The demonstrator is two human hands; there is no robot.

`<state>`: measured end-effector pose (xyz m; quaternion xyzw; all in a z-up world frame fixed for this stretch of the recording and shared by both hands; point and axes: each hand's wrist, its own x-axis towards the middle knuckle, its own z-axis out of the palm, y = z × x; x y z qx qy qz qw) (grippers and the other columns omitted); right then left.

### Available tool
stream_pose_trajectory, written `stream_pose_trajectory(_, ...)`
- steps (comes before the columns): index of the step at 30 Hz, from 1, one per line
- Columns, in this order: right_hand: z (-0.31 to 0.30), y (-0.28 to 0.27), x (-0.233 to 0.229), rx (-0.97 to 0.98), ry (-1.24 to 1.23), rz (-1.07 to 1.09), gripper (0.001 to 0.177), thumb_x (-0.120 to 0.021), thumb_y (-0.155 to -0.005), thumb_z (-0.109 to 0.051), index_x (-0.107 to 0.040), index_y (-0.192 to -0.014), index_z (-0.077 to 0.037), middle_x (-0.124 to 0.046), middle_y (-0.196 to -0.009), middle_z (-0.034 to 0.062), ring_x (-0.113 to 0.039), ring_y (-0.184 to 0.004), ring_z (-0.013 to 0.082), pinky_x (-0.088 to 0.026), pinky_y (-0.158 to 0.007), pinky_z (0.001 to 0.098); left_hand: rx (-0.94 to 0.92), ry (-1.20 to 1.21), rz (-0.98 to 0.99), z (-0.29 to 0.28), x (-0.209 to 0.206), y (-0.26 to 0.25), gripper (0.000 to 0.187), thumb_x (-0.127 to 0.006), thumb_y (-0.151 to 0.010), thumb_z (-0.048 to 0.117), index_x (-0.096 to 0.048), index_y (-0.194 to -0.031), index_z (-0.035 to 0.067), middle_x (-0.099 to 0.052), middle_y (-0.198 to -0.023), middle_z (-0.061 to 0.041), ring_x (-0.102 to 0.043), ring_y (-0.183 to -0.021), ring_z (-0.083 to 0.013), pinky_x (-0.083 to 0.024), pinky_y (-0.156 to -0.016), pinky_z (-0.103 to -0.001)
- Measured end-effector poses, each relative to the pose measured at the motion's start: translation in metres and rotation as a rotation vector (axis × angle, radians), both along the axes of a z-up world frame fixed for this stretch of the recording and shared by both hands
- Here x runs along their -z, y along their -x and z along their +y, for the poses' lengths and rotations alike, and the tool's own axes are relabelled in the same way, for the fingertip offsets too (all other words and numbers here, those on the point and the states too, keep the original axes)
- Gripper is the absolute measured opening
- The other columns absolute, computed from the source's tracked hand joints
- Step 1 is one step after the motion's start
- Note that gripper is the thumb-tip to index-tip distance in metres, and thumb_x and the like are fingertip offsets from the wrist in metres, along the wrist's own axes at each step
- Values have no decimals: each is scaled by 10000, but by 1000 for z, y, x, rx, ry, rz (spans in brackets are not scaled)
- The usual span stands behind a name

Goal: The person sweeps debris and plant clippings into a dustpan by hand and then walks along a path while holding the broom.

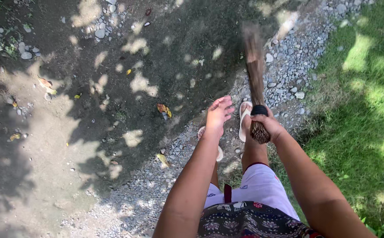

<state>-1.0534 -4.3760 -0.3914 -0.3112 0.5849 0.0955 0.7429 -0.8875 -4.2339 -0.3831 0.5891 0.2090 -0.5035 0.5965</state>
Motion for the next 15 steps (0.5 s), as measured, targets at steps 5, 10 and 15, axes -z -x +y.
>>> stream_pose_trajectory(5,-103,-16,18,-323,-130,256,889,-761,-756,-195,-329,-1528,-292,-631,-1033,180,-656,-757,311,-566,-604,466,-15,-62,61,-56,12,-2,291,-664,-911,270,-720,-1186,193,-723,-1150,-6,-676,-958,-160,-515,-845,-353)
stream_pose_trajectory(10,-220,9,-34,-619,-172,-65,876,-783,-747,-259,-429,-1547,-279,-683,-1174,124,-701,-865,240,-595,-690,390,-156,40,65,-120,21,-15,297,-629,-948,261,-710,-1217,166,-740,-1180,-53,-684,-970,-195,-510,-867,-367)
stream_pose_trajectory(15,-256,-80,-24,-479,-85,64,838,-750,-783,-269,-431,-1557,-281,-580,-1027,117,-595,-771,272,-539,-582,420,-185,-16,8,-144,-6,-43,324,-567,-969,276,-700,-1246,174,-731,-1204,-34,-694,-991,-185,-515,-858,-351)
